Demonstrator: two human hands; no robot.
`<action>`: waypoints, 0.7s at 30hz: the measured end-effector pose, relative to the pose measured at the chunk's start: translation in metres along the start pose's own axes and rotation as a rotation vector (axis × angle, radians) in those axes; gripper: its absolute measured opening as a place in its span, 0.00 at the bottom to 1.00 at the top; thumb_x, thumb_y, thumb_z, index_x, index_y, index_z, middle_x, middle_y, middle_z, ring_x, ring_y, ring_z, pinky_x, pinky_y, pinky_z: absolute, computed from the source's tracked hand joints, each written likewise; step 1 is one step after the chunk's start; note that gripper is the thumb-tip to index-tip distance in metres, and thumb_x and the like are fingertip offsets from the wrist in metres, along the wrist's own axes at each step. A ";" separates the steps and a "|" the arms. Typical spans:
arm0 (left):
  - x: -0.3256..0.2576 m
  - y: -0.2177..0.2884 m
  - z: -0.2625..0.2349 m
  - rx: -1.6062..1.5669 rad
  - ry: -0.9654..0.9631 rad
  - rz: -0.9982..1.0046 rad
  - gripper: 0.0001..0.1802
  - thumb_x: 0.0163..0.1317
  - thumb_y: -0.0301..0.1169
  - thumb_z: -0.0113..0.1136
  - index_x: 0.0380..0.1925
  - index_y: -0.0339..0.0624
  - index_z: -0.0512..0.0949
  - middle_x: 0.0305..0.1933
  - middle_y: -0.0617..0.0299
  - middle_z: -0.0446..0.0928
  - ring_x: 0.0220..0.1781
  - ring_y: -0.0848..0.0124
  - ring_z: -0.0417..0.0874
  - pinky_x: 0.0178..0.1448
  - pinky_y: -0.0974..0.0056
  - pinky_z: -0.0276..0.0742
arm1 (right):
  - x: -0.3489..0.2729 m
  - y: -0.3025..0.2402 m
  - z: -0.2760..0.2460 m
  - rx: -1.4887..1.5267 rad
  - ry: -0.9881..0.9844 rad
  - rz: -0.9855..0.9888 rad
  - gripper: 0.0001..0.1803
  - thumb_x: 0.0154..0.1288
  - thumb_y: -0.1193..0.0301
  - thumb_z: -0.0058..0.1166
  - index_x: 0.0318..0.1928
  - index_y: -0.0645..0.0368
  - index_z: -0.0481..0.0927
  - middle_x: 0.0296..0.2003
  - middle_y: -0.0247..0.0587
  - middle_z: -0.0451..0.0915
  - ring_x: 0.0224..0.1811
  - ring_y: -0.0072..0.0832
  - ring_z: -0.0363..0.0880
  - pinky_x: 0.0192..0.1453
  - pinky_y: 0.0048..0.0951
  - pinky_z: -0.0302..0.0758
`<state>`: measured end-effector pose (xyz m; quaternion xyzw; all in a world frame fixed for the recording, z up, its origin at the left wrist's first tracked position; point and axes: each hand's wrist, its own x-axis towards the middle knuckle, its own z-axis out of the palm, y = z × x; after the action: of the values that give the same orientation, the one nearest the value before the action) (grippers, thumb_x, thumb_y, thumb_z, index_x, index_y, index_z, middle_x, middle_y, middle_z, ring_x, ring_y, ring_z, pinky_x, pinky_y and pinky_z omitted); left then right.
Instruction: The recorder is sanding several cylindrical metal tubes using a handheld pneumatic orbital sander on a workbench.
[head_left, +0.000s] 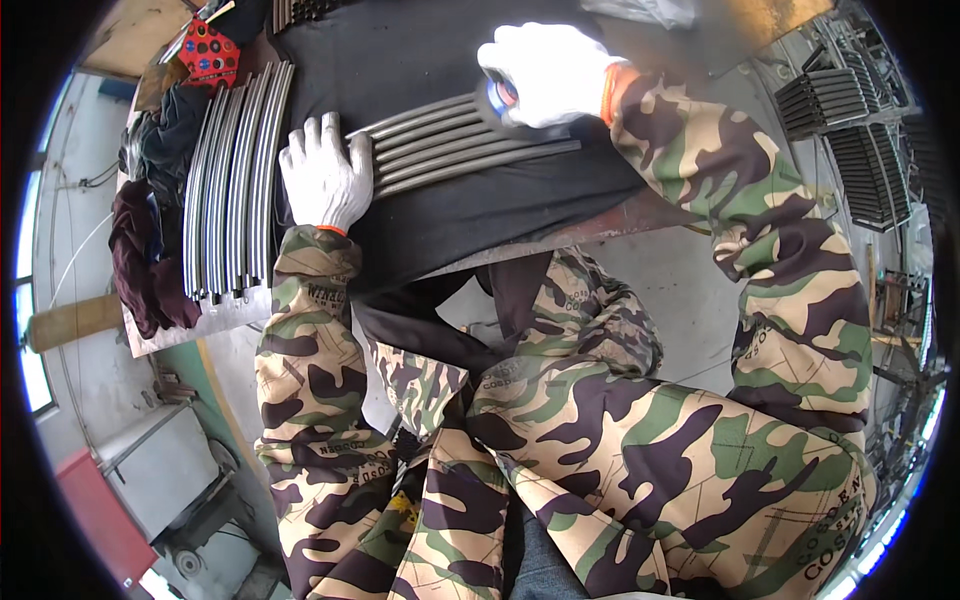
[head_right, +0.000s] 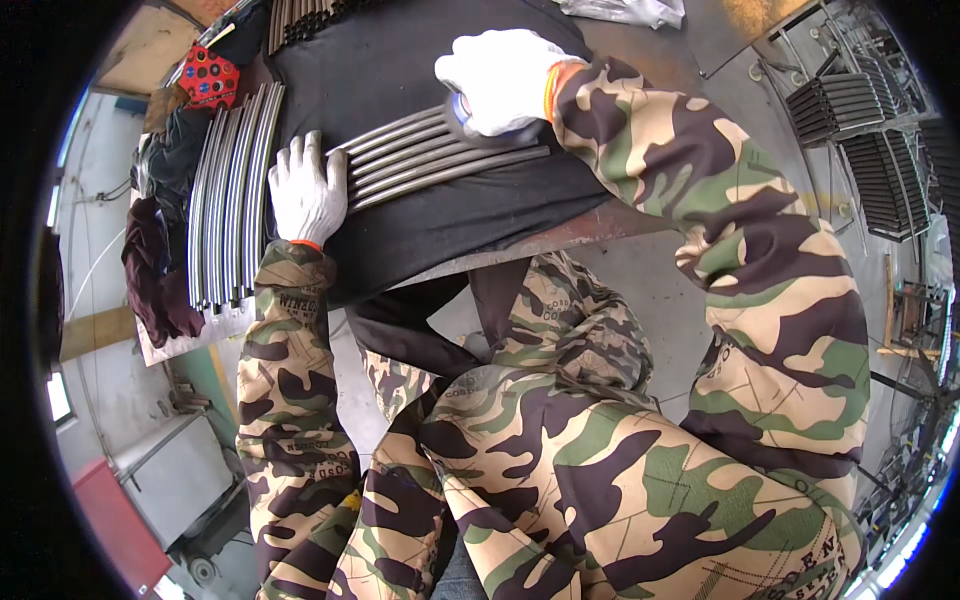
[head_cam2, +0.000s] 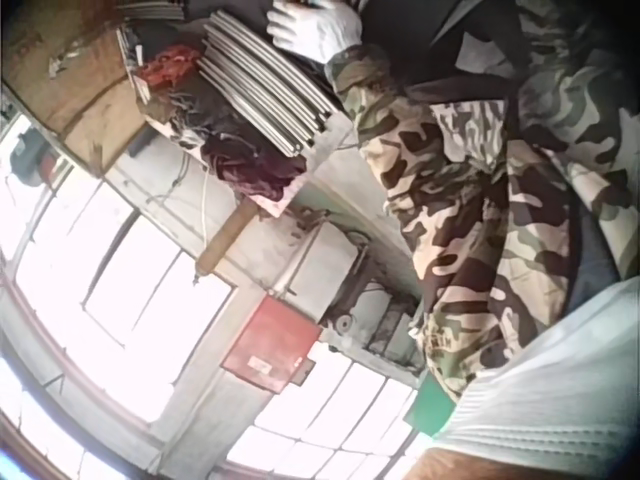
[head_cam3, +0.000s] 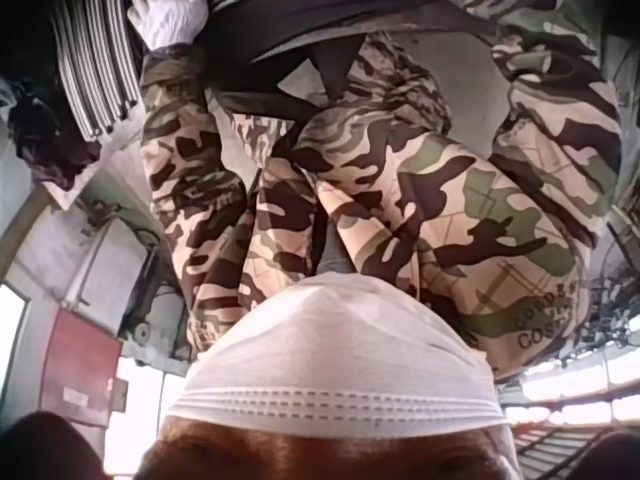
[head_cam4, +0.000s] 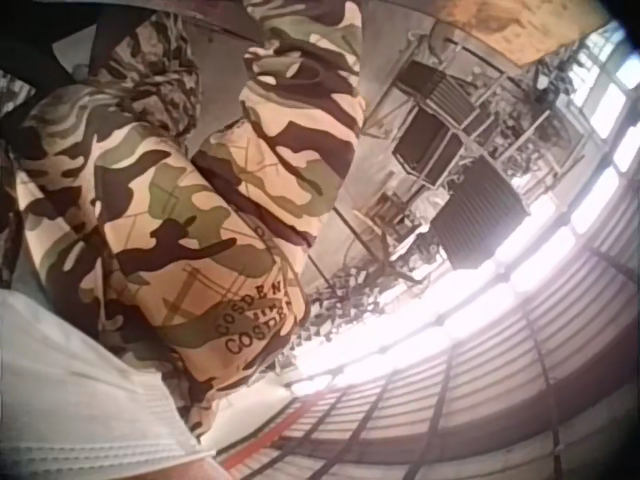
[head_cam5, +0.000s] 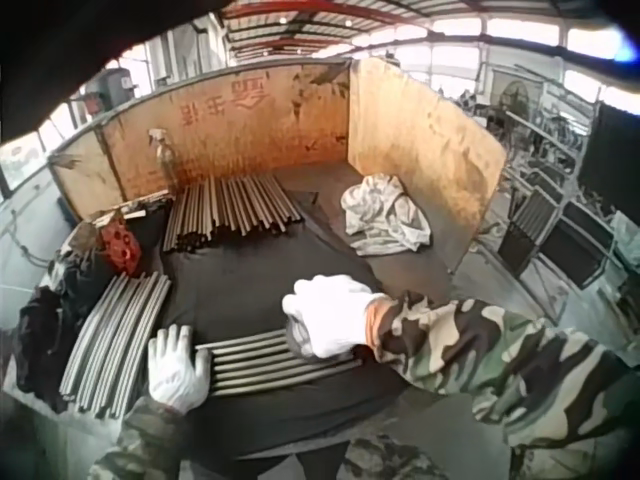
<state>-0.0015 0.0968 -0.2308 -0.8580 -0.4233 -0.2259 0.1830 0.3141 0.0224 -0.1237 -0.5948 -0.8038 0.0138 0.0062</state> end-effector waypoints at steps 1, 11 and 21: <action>0.000 0.000 0.000 0.007 0.001 -0.003 0.26 0.70 0.44 0.59 0.58 0.36 0.82 0.56 0.47 0.81 0.57 0.47 0.80 0.63 0.44 0.74 | -0.002 -0.001 0.000 0.003 0.000 0.003 0.23 0.60 0.60 0.70 0.53 0.54 0.83 0.49 0.47 0.82 0.52 0.48 0.85 0.58 0.48 0.83; -0.005 0.005 -0.005 -0.019 -0.004 -0.006 0.25 0.70 0.44 0.59 0.58 0.36 0.81 0.55 0.47 0.81 0.58 0.48 0.80 0.64 0.44 0.74 | -0.006 -0.004 0.001 -0.012 -0.036 0.002 0.23 0.61 0.61 0.67 0.55 0.54 0.82 0.48 0.48 0.81 0.53 0.49 0.84 0.57 0.48 0.82; -0.006 -0.002 0.003 0.013 -0.008 0.014 0.26 0.69 0.46 0.60 0.56 0.37 0.83 0.56 0.49 0.83 0.59 0.50 0.81 0.62 0.45 0.75 | -0.002 -0.018 0.000 -0.020 0.021 -0.067 0.21 0.65 0.62 0.61 0.57 0.54 0.85 0.51 0.53 0.85 0.53 0.50 0.89 0.57 0.50 0.86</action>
<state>-0.0061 0.0956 -0.2363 -0.8608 -0.4193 -0.2185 0.1884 0.2969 0.0154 -0.1231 -0.5675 -0.8233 -0.0005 0.0092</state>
